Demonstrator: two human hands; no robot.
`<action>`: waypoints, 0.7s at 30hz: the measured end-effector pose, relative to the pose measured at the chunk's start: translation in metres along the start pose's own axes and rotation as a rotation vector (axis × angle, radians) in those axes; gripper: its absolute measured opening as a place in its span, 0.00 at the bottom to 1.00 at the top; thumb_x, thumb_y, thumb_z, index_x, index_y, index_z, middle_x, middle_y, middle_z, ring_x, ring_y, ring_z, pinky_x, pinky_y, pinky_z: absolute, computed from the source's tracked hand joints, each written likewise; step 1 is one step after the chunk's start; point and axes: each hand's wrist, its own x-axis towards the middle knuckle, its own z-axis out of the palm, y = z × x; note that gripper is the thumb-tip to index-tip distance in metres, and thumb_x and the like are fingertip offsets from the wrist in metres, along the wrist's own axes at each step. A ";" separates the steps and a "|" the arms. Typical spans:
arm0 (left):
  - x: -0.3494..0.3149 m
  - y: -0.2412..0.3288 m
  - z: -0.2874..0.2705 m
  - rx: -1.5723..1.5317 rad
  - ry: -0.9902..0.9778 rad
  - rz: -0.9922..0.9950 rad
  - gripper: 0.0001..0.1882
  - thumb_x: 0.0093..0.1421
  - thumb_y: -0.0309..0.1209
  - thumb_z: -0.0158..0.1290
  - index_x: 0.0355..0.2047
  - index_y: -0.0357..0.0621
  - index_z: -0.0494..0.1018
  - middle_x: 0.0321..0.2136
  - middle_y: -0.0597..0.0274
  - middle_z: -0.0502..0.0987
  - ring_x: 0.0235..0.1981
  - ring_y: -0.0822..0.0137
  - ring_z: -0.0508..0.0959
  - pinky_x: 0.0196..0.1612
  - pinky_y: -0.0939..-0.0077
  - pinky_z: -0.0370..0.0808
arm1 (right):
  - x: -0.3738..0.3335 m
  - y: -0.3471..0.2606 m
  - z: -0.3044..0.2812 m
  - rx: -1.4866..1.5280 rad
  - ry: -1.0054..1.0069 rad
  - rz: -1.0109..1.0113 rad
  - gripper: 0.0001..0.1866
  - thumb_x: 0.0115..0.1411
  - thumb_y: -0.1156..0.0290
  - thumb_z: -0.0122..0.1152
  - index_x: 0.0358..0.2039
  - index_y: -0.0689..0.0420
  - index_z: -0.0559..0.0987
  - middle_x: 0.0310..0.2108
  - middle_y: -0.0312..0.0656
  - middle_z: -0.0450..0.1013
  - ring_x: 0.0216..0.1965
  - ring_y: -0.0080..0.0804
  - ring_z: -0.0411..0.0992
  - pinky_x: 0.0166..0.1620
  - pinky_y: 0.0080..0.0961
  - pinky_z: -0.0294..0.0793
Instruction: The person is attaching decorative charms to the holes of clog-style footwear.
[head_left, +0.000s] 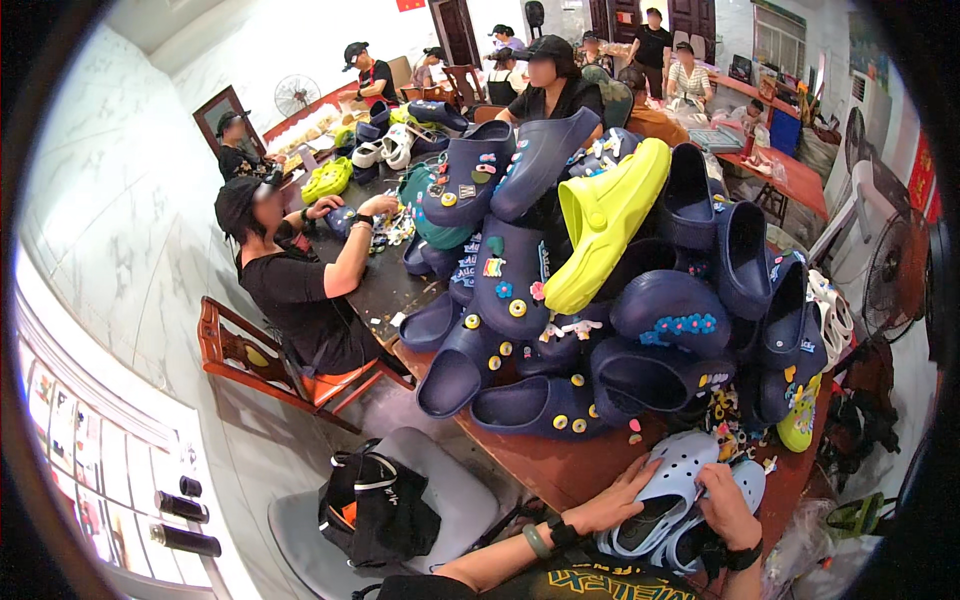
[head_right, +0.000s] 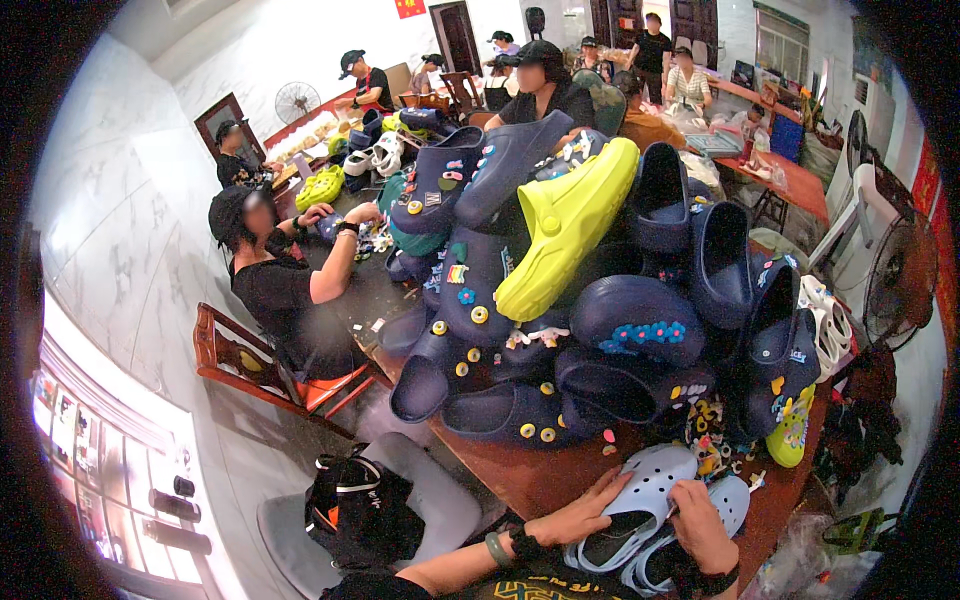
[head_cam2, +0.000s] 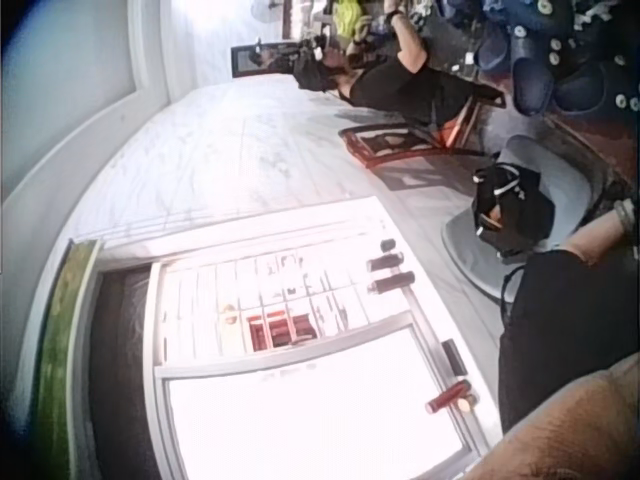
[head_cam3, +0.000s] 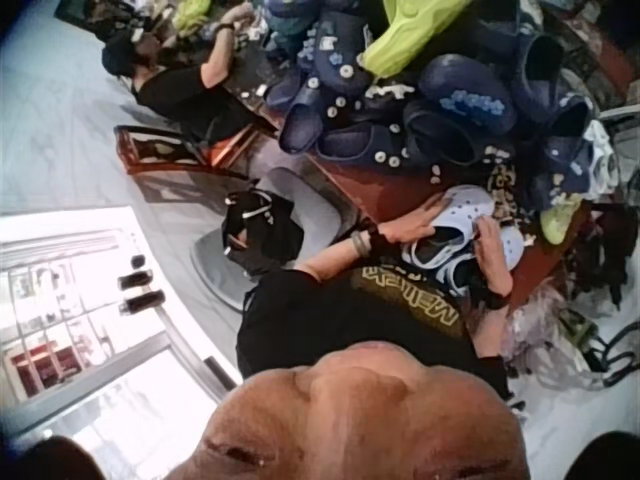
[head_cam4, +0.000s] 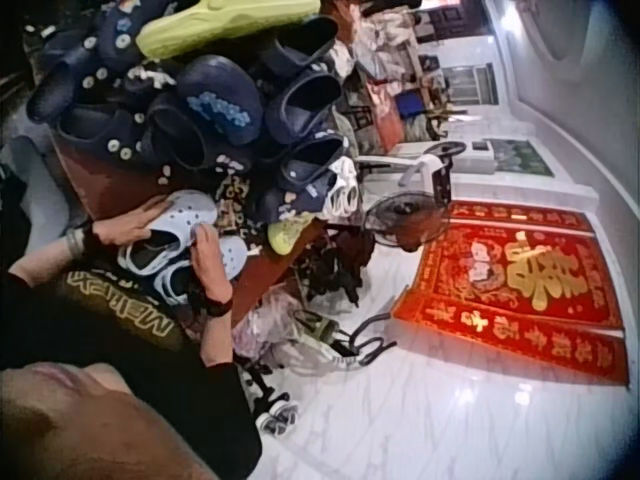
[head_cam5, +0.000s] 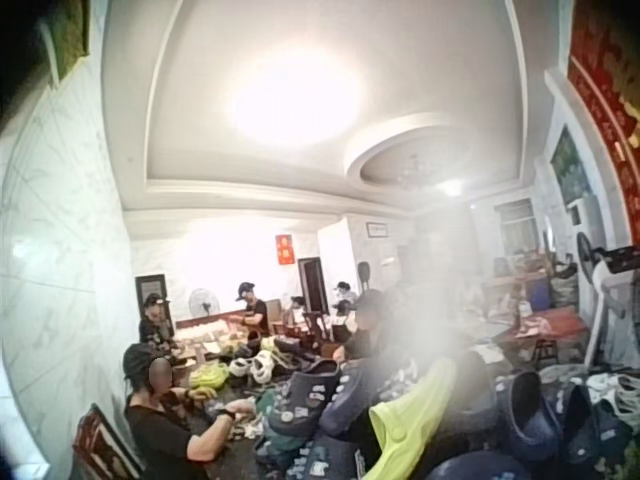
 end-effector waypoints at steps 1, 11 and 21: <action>0.000 0.000 0.000 0.006 -0.005 -0.012 0.44 0.54 0.25 0.43 0.68 0.48 0.36 0.66 0.36 0.35 0.67 0.40 0.40 0.67 0.58 0.44 | 0.003 0.003 -0.001 0.000 0.001 0.001 0.25 0.39 0.87 0.58 0.42 0.62 0.68 0.44 0.51 0.65 0.49 0.53 0.63 0.52 0.38 0.66; 0.001 -0.004 0.003 0.032 0.046 0.040 0.45 0.53 0.23 0.44 0.68 0.47 0.35 0.66 0.35 0.36 0.68 0.40 0.38 0.67 0.57 0.43 | 0.019 0.023 -0.003 -0.051 -0.160 -0.164 0.13 0.43 0.82 0.59 0.31 0.59 0.69 0.35 0.47 0.66 0.41 0.49 0.66 0.42 0.37 0.70; -0.001 0.000 -0.003 -0.055 -0.048 -0.052 0.44 0.55 0.27 0.46 0.68 0.41 0.33 0.67 0.37 0.33 0.68 0.43 0.34 0.68 0.60 0.39 | 0.010 0.018 0.006 0.005 -0.073 -0.112 0.16 0.40 0.86 0.59 0.29 0.59 0.67 0.34 0.48 0.67 0.37 0.50 0.68 0.40 0.37 0.69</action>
